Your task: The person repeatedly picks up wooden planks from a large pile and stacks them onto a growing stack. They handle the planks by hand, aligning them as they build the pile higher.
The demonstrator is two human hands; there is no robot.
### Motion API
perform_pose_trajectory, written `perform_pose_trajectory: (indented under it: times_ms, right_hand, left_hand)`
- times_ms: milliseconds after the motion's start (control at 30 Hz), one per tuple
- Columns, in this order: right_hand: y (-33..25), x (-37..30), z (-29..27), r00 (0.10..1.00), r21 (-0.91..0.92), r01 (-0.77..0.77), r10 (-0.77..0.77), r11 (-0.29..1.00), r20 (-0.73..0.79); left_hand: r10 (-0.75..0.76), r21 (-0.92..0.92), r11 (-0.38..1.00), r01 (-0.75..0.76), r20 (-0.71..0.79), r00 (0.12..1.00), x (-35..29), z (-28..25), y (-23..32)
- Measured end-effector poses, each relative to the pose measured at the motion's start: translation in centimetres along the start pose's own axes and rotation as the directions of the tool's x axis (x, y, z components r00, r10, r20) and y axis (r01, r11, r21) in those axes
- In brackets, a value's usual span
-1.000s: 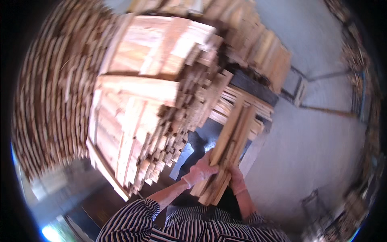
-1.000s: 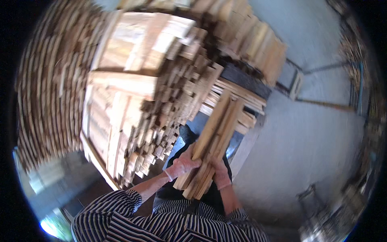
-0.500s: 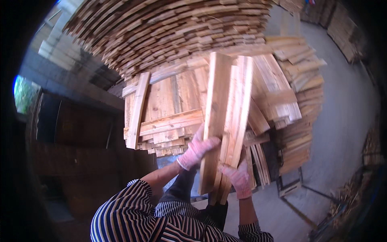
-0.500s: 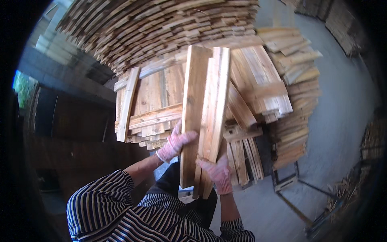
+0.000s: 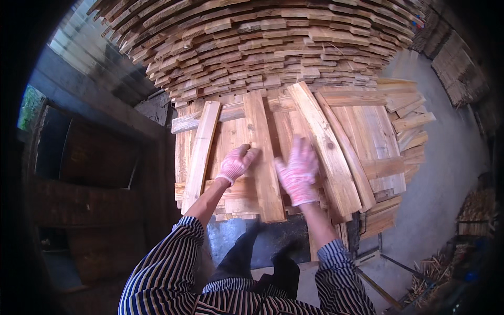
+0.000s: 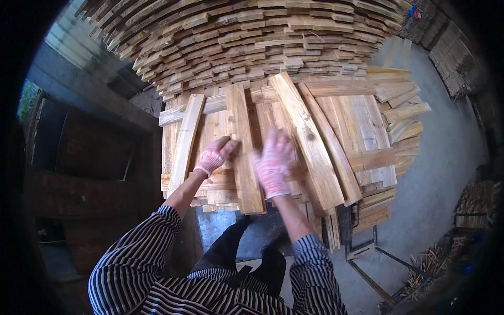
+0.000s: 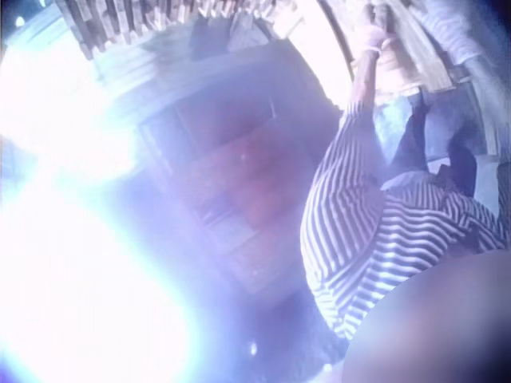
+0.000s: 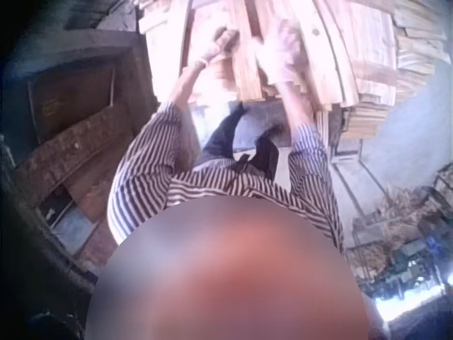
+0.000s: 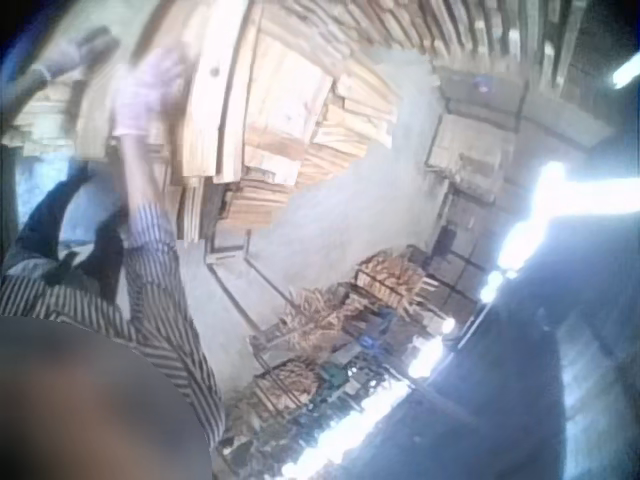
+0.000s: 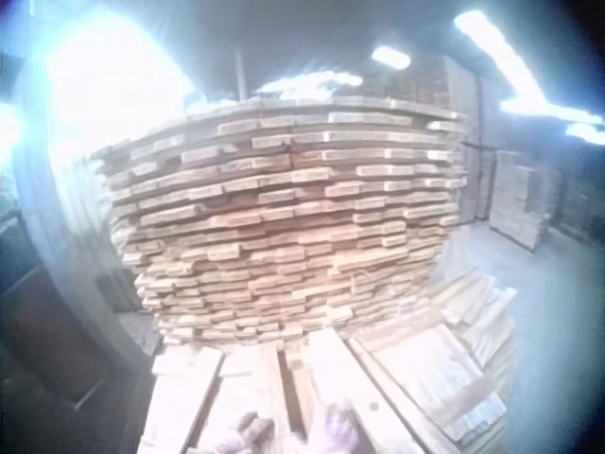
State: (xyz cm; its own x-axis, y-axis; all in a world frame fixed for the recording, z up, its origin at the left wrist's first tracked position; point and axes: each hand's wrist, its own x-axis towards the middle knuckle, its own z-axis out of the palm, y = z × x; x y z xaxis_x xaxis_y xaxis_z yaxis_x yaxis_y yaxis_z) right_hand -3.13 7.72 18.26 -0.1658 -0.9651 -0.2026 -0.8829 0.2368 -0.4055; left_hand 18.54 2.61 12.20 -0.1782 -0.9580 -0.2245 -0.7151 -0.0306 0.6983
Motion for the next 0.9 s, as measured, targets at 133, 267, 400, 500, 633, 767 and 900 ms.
perform_pose_trajectory:
  times_ms: [133, 267, 400, 500, 633, 767, 900]
  right_hand:
    - [-7.3, -1.1, 6.7, 0.992, 0.000, 0.086, -0.086, 0.996, 0.093]
    - [-8.0, 1.2, 7.3, 0.995, -0.101, 0.002, 0.008, 0.995, 0.104]
    - [-9.4, 1.4, 6.9, 1.000, -0.202, 0.003, 0.000, 0.979, 0.013]
    - [-11.8, 0.7, 6.8, 1.000, -0.239, 0.006, -0.002, 0.971, 0.019]
    - [-17.0, 0.7, 9.5, 0.998, -0.164, 0.058, -0.052, 0.985, 0.041]
    - [-22.6, 1.0, 14.9, 0.994, -0.065, 0.106, -0.104, 0.992, 0.024]
    - [-28.4, -0.5, 20.0, 0.985, 0.087, 0.169, -0.172, 0.982, 0.033]
  left_hand:
    - [0.114, 0.398, 0.907, 0.140, -0.551, 0.827, -2.4, -5.3, -5.2]
    - [-0.199, 0.306, 0.881, 0.360, -0.451, 0.870, -2.8, -8.8, -8.7]
    - [-0.274, 0.062, 0.939, 0.338, -0.462, 0.844, -2.9, -11.3, -11.6]
    - [-0.456, -0.052, 0.871, 0.488, -0.454, 0.766, -4.5, -13.2, -11.6]
    - [-0.488, -0.025, 0.828, 0.561, -0.526, 0.697, -4.0, -15.9, -14.0]
    - [-0.460, 0.065, 0.824, 0.563, -0.504, 0.731, -1.8, -17.1, -15.3]
    - [-0.404, -0.019, 0.876, 0.481, -0.572, 0.713, -1.5, -17.1, -19.2]
